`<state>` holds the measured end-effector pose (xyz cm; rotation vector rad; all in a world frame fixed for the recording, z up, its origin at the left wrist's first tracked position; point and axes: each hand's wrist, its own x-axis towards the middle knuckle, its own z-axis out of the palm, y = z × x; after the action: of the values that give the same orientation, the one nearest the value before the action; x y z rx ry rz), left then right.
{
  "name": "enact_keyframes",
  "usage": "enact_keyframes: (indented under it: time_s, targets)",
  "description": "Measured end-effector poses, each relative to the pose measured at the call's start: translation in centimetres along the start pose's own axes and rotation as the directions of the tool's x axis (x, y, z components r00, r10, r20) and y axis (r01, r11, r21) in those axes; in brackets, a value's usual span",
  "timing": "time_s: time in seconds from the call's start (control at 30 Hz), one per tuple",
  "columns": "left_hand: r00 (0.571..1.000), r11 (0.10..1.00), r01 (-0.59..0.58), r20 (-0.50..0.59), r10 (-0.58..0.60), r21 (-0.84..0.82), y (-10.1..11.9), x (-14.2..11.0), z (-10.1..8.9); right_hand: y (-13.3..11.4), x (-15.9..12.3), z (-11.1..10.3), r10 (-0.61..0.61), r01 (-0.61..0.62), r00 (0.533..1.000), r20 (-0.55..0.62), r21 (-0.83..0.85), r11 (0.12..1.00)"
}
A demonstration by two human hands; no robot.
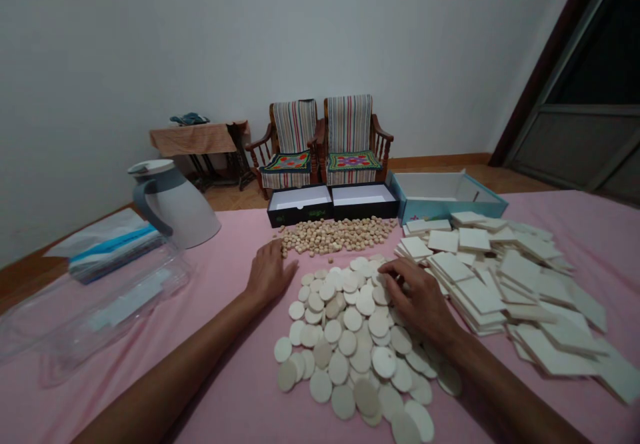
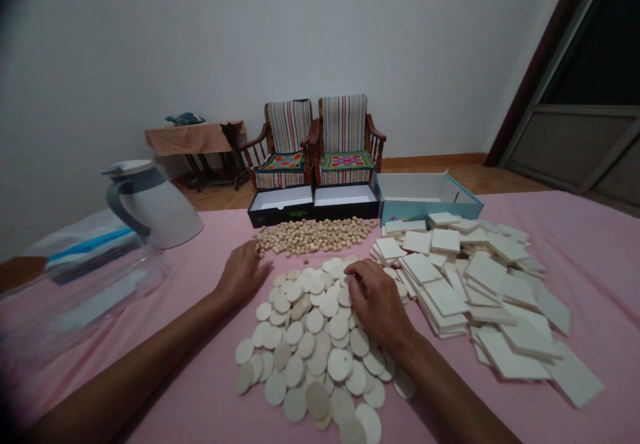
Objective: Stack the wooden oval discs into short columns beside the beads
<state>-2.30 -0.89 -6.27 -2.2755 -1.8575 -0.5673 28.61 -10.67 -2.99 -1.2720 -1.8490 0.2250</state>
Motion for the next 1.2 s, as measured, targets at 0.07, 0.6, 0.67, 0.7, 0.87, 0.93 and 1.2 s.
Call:
enact_keyframes:
  time_s: [0.07, 0.6, 0.67, 0.7, 0.87, 0.93, 1.2]
  targets:
    - [0.977, 0.985, 0.111, 0.167, -0.133, 0.130, -1.2, -0.2, 0.2, 0.0, 0.0, 0.0, 0.003, -0.003, 1.000, 0.005, 0.002, 1.000]
    - [0.991, 0.989, -0.119, -0.068, 0.114, -0.087, 1.0, 3.2, 0.9, -0.3, 0.2, -0.3, 0.009, -0.009, 1.000, -0.004, -0.005, 1.000]
    - [0.915, 0.888, -0.402, -0.115, 0.385, -0.223, 2.0, 3.2, 0.1, -0.3, 0.2, -0.2, 0.007, -0.007, 1.000, -0.007, -0.006, 1.000]
    - [0.861, 0.821, -0.507, -0.104, 0.498, -0.264, 2.6, 3.4, -0.2, -0.3, 0.2, -0.2, 0.006, -0.006, 1.000, -0.009, -0.007, 1.000]
    - [0.676, 0.656, -0.692, 0.050, 0.736, -0.302, 4.7, 4.9, -0.2, -0.1, 0.1, -0.2, 0.007, -0.007, 1.000, 0.003, -0.004, 1.000]
    - [0.649, 0.641, -0.708, 0.084, 0.756, -0.295, 5.2, 5.4, 0.2, -0.1, 0.1, -0.2, 0.006, -0.006, 1.000, 0.009, -0.003, 1.000]
    - [0.902, 0.827, -0.429, -0.217, 0.373, -0.362, 6.0, 6.7, 0.1, 0.1, 0.3, -0.2, 0.004, -0.005, 0.999, -0.039, -0.030, 1.000]
